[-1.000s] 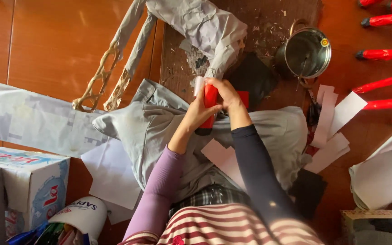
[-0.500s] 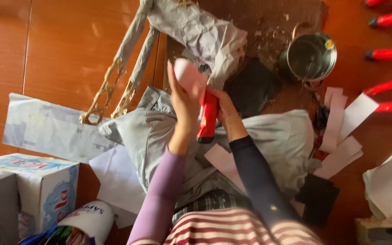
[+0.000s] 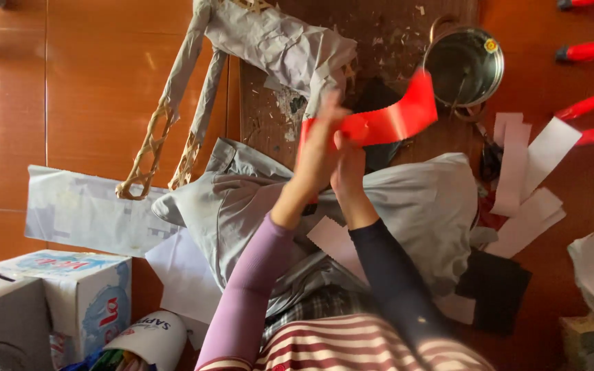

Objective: Applying paper and red tape to a giraffe-shaped wire and paper frame.

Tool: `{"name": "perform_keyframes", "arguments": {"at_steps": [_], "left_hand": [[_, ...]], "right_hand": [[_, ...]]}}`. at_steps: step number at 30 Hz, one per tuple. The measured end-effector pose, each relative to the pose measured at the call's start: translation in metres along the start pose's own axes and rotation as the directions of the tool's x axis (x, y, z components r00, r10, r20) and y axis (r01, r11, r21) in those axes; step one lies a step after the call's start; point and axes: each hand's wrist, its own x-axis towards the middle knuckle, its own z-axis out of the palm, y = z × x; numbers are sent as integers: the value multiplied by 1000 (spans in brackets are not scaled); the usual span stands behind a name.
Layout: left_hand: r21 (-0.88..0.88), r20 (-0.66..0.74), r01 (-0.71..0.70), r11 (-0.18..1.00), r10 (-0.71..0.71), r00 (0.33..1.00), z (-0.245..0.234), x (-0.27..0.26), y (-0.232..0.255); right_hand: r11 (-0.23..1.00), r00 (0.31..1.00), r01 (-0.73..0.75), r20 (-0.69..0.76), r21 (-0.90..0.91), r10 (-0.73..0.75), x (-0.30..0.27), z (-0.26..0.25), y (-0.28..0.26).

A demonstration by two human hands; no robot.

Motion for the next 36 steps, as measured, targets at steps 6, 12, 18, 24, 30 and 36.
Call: {"name": "perform_keyframes", "arguments": {"at_steps": [6,12,18,24,30,36], "left_hand": [[-408,229,676,614,-648,727,3,-55,-97],[-535,375,697,478,-605,703,19,-68,-117],[30,176,687,726,-681,711,22,-66,-94],[25,331,679,733,-647,687,2,-52,-92],[-122,391,712,692,-625,675,-9,-37,-71],[304,165,204,931,-262,951,-5,-33,-55]], "right_hand": [[910,950,-91,-308,-404,-41,-13,49,3],[853,928,-276,-354,-443,117,-18,-16,-25],[-16,936,308,306,-951,-176,-16,42,-1],[269,999,47,50,-962,1,65,36,16],[801,914,-405,-223,-442,339,56,58,10],[849,878,-476,-174,-230,446,49,50,17]]}}
